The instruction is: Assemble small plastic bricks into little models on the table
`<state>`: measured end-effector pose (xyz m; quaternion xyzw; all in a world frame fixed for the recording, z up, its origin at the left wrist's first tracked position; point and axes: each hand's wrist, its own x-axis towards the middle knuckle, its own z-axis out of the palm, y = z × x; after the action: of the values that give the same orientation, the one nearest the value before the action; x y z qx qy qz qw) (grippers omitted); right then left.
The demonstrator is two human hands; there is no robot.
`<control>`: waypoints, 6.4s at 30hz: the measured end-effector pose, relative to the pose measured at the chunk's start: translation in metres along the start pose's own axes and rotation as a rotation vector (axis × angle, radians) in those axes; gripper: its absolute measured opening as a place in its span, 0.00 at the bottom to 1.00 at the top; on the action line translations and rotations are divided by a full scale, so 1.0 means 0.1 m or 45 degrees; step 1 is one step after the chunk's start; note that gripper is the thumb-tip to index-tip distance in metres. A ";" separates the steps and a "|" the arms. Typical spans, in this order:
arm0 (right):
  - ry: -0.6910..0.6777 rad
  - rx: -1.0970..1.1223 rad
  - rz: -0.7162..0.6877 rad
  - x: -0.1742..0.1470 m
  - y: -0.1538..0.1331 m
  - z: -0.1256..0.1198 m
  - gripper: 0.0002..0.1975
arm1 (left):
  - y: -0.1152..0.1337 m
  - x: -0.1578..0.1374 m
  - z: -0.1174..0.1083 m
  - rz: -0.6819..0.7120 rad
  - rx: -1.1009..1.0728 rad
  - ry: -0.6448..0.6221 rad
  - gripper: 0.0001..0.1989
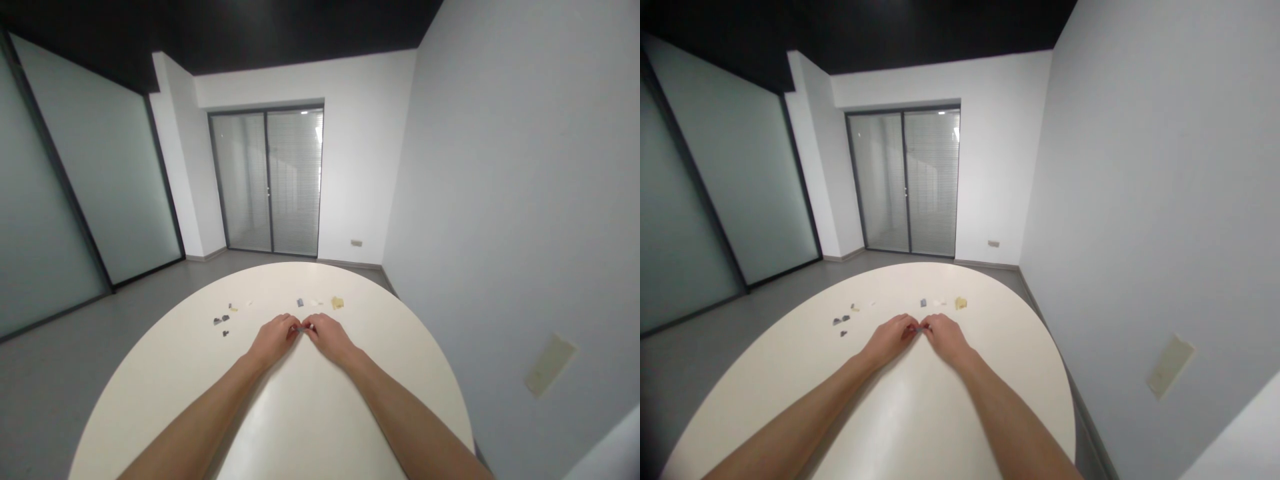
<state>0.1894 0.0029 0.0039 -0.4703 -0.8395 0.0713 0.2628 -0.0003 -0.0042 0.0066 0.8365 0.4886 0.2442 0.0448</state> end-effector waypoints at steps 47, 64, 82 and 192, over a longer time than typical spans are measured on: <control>0.280 0.036 -0.118 0.02 -0.03 -0.02 0.08 | -0.01 0.01 -0.01 0.041 -0.018 0.225 0.10; 0.149 0.149 -0.220 0.00 -0.01 0.03 0.27 | 0.06 0.00 -0.08 -0.075 -0.048 0.190 0.18; 0.172 0.185 -0.194 -0.01 -0.08 -0.07 0.17 | 0.04 0.00 -0.05 -0.063 -0.072 0.208 0.10; 0.281 -0.094 -0.003 0.01 0.00 -0.01 0.09 | -0.01 0.11 0.08 -0.128 -0.777 0.261 0.09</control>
<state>0.1901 0.0034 0.0051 -0.4838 -0.8079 -0.0123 0.3363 0.0066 0.0069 0.0029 0.7302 0.4357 0.4597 0.2561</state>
